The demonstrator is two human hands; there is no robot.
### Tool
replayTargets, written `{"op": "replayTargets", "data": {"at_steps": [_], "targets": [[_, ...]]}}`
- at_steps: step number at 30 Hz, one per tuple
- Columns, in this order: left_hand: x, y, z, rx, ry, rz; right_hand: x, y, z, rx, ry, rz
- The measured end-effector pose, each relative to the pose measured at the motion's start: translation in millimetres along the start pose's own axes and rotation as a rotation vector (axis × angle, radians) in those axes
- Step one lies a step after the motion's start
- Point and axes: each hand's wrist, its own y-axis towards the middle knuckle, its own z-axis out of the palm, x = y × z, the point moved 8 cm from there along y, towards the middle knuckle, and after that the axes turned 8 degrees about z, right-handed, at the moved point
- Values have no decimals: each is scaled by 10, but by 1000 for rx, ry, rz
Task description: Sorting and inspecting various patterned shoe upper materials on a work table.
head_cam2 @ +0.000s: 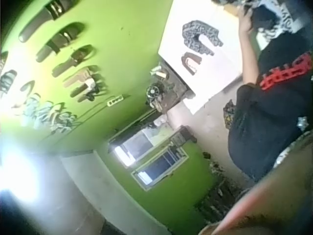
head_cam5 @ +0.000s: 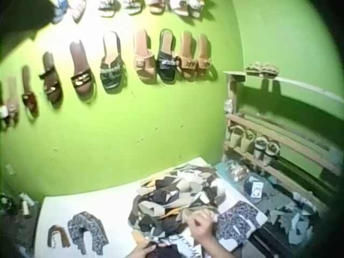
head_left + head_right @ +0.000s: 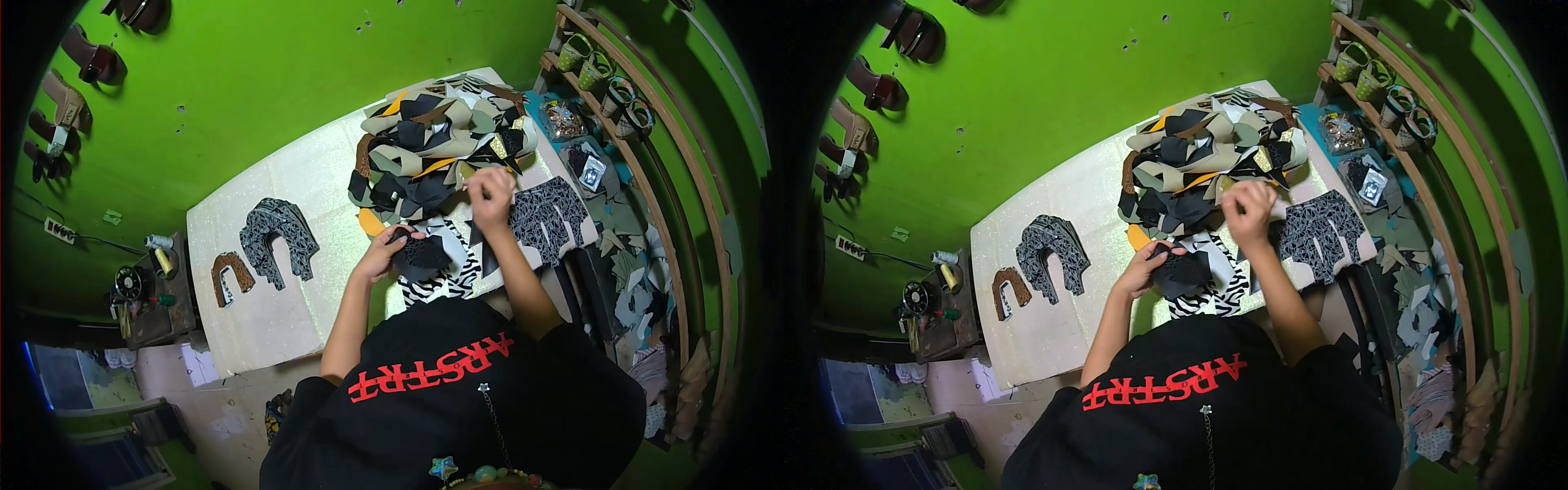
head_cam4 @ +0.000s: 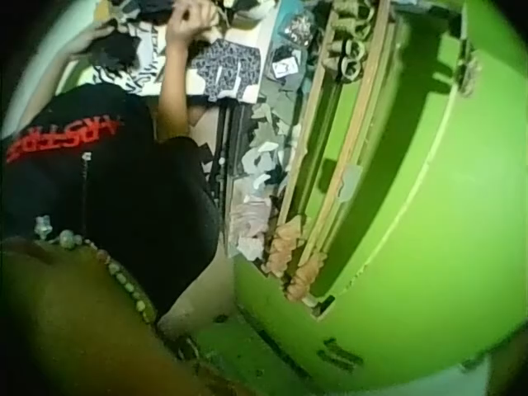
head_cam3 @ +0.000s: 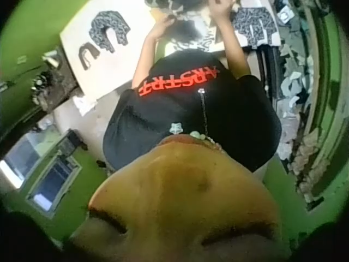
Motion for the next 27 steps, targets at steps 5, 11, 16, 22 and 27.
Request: {"op": "replayTargets", "data": {"at_steps": [5, 11, 16, 22, 27], "targets": [[137, 119, -452, -243, 752, 222, -174, 271, -95, -43, -32, 72], [-212, 291, -710, -488, 483, 297, 125, 292, 587, 488, -36, 14], [-472, 528, -531, -414, 369, 275, 224, -11, 1164, 707, -325, -184], [-662, 650, -570, -453, 257, 302, -104, 390, 1174, 647, -140, -91], [-825, 669, -563, -519, 62, 226, -450, 726, 1199, 709, 112, 134]]}}
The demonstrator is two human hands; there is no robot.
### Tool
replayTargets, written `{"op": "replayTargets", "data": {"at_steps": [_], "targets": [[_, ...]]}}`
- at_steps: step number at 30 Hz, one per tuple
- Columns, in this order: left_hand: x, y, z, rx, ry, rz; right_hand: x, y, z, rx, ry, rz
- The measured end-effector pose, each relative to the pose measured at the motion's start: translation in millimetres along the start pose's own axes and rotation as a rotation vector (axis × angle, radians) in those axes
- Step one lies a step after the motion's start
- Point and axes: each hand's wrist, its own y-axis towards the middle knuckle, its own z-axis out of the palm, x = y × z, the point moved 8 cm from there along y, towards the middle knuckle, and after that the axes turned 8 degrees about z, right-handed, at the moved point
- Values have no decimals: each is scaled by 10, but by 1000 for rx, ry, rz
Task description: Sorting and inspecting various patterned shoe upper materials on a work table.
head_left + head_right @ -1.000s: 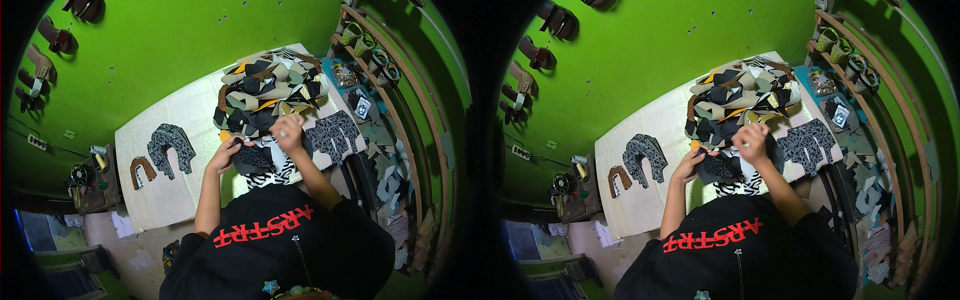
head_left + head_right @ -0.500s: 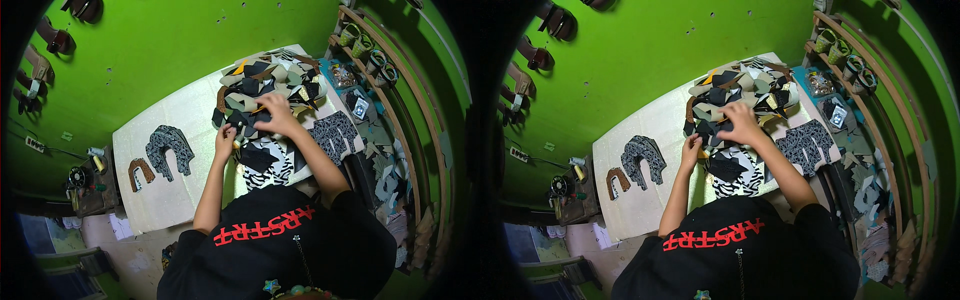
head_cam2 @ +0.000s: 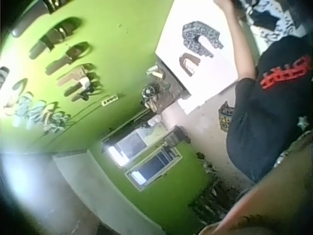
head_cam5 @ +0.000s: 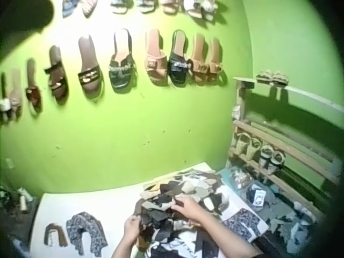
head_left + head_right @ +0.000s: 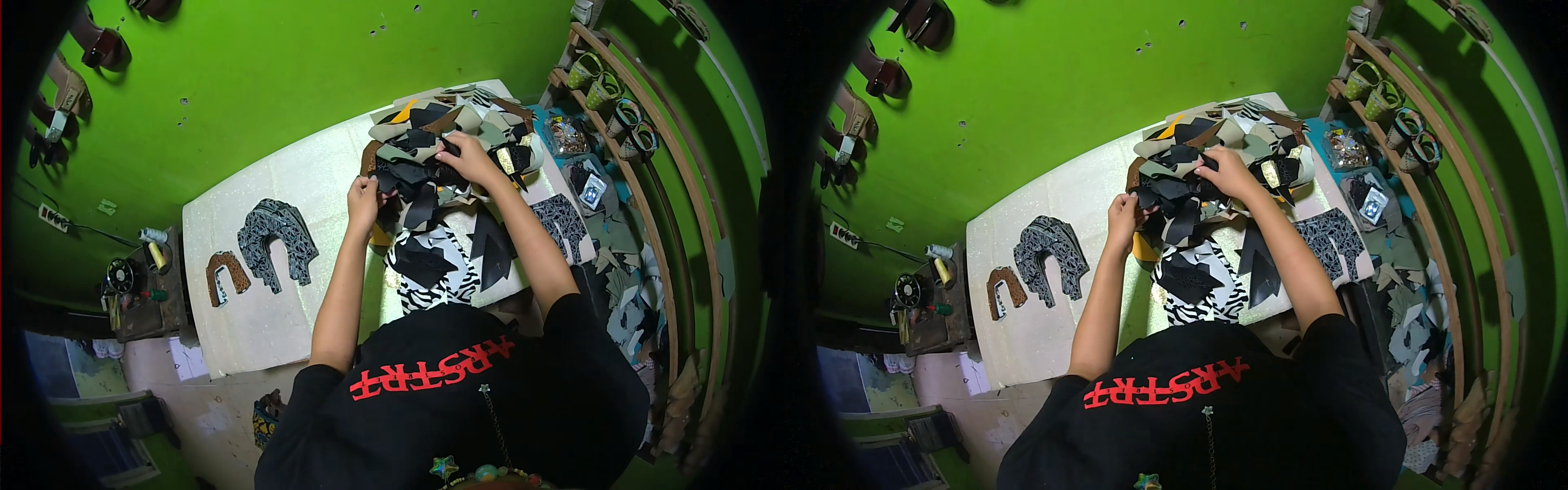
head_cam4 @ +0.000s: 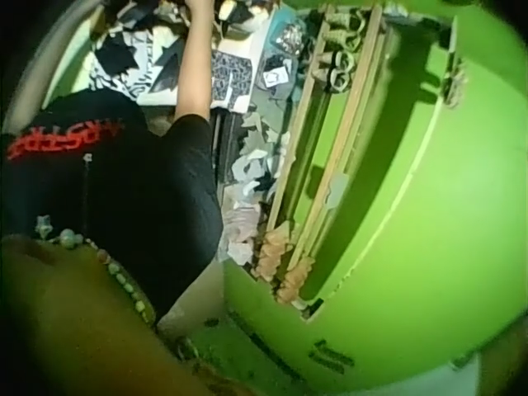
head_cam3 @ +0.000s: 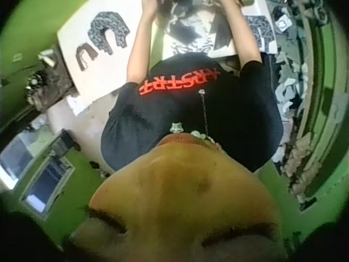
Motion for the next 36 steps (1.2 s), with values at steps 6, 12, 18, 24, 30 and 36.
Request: {"op": "replayTargets", "data": {"at_steps": [6, 12, 18, 24, 30, 36], "targets": [[-1, -29, 117, 211, 49, 71, 19, -72, 115, -100, -91, -134], [-73, -132, 250, 374, 237, 286, -206, -14, -160, -263, 222, 88], [38, -224, 189, 153, 858, 365, -273, 2, -445, -478, 218, 91], [135, -333, 256, 232, 725, 241, -260, 33, -741, -697, 218, 34], [127, -253, 191, 228, 622, 161, -245, 42, -817, -776, 276, 102], [48, 36, 122, 117, 65, 68, -284, 46, -614, -771, 223, -31]]}}
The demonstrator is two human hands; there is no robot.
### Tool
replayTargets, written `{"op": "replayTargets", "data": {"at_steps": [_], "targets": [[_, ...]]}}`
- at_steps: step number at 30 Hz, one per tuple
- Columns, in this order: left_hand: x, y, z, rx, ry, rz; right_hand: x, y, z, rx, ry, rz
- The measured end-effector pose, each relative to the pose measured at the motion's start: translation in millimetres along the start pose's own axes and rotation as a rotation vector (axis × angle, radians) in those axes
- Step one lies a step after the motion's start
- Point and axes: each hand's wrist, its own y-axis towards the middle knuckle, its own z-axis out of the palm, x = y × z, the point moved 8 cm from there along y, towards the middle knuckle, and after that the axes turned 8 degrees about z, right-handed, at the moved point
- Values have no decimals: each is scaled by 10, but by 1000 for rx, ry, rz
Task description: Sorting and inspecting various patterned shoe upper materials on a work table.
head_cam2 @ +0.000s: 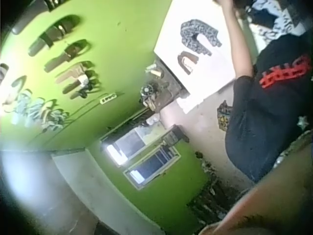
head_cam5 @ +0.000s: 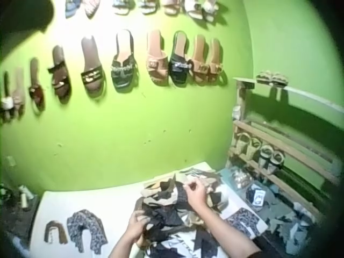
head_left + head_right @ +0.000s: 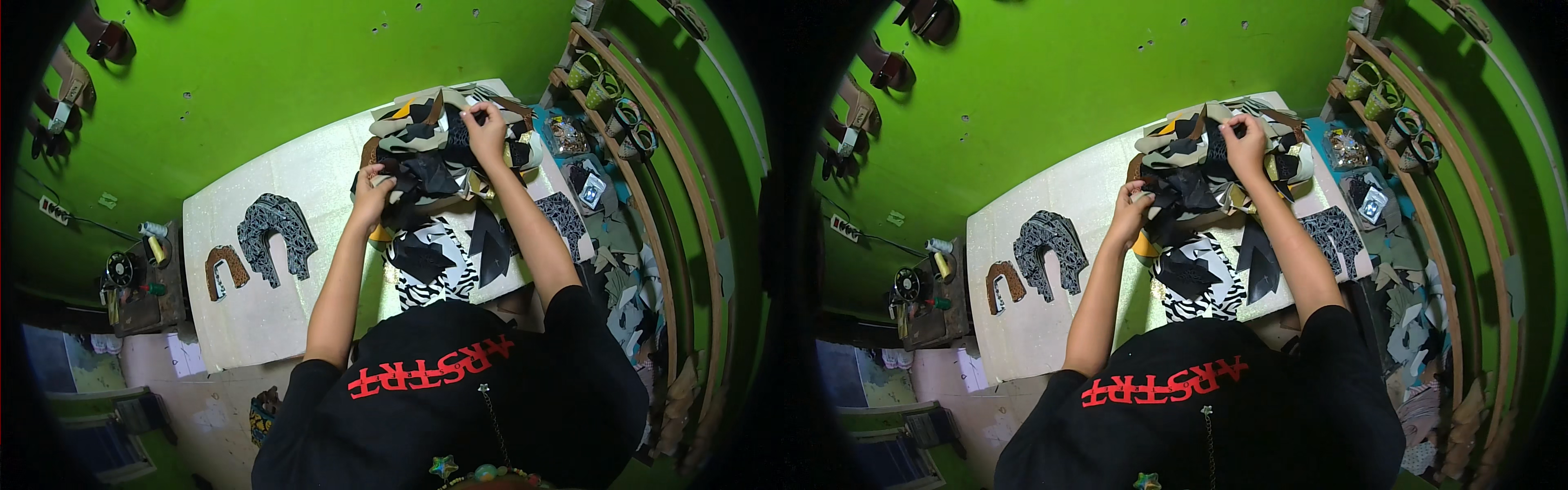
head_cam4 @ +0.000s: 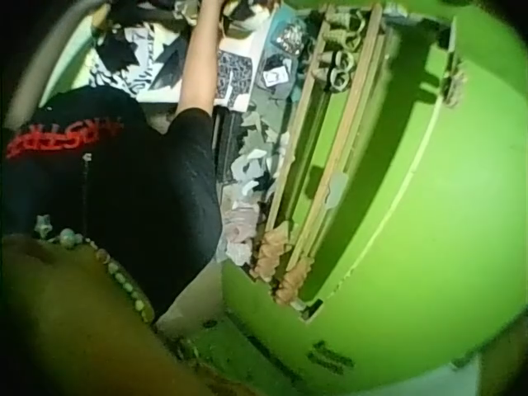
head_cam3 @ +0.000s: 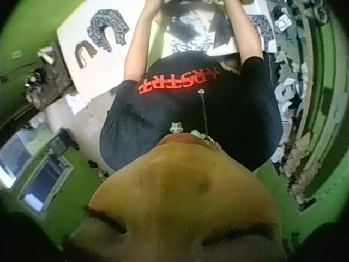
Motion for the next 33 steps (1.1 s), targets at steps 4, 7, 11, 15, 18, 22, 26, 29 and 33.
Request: {"op": "replayTargets", "data": {"at_steps": [4, 7, 11, 15, 18, 22, 26, 29, 33], "targets": [[-208, 90, 150, -5, -220, -48, 156, -203, 222, 399, -68, 127], [-244, 193, 154, 18, -219, -35, 442, -231, 158, 493, -109, -17], [-316, 272, 101, 5, -235, -38, 795, -265, -119, 415, -300, -276], [-425, 313, -14, -11, -317, -11, 567, -359, -326, 530, -425, -228], [-456, 282, -162, -41, -325, 0, 363, -484, -391, 654, -593, -201], [-363, 168, -322, -72, -544, -24, 321, -539, -429, 610, -686, -223], [-294, -43, -212, 201, -816, -6, 145, -509, -375, 575, -751, -307], [-215, -343, -75, 269, -989, -26, 184, -426, -331, 535, -729, -325], [-15, -780, 209, 223, -1069, -174, 280, -217, -391, 447, -573, -284]]}}
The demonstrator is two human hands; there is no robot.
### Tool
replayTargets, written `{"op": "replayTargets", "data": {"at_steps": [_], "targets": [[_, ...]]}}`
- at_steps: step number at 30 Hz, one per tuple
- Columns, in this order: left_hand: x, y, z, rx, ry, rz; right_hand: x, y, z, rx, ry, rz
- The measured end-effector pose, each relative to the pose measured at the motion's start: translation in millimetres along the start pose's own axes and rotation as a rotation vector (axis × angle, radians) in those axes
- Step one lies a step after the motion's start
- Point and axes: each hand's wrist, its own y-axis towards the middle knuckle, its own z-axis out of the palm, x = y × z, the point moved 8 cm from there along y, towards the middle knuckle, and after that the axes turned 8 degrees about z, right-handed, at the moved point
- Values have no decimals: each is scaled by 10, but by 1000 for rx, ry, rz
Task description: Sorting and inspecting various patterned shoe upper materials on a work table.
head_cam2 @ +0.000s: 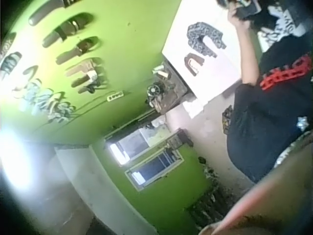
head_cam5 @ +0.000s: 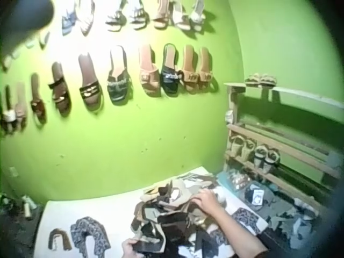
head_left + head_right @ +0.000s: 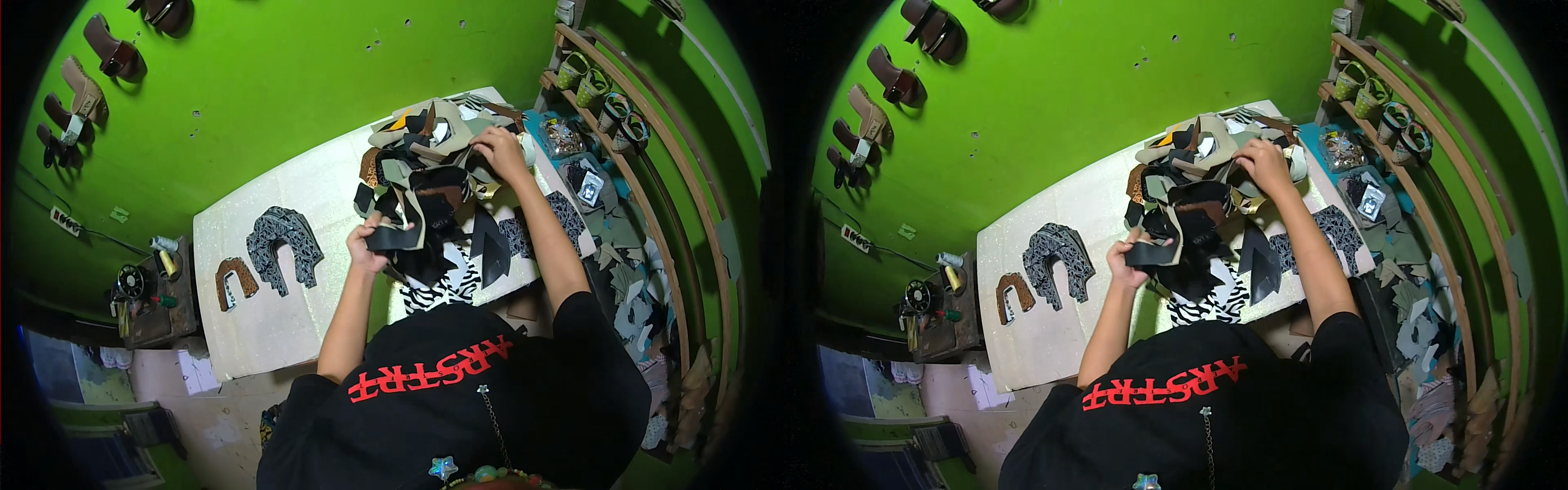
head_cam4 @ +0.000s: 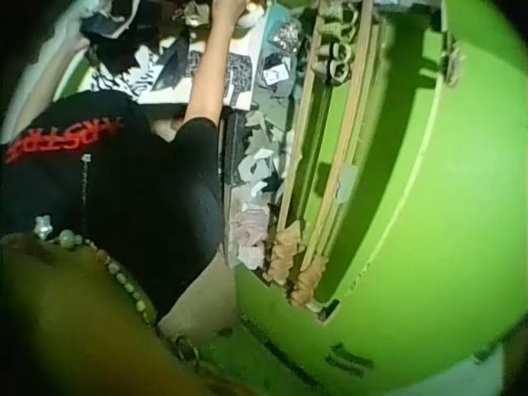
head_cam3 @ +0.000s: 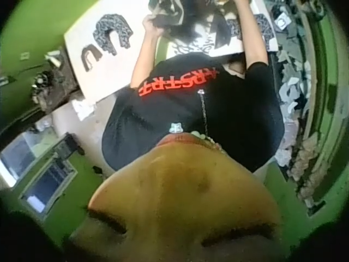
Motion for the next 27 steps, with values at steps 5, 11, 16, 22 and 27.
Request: {"op": "replayTargets", "data": {"at_steps": [5, 11, 16, 22, 27], "targets": [[356, -159, -219, 83, -177, -93, 100, 206, -291, -128, 331, 18], [134, -219, -808, -354, 1166, 90, 184, 285, -637, -355, 294, -17], [-159, -241, -677, -419, 1931, 167, -5, 257, -626, -324, 648, 89], [-184, -131, 291, -325, 2003, 436, 94, 185, -596, -169, 1005, 139], [-28, 63, 474, -94, 1891, 422, 189, 127, -404, 100, 1540, 84]]}}
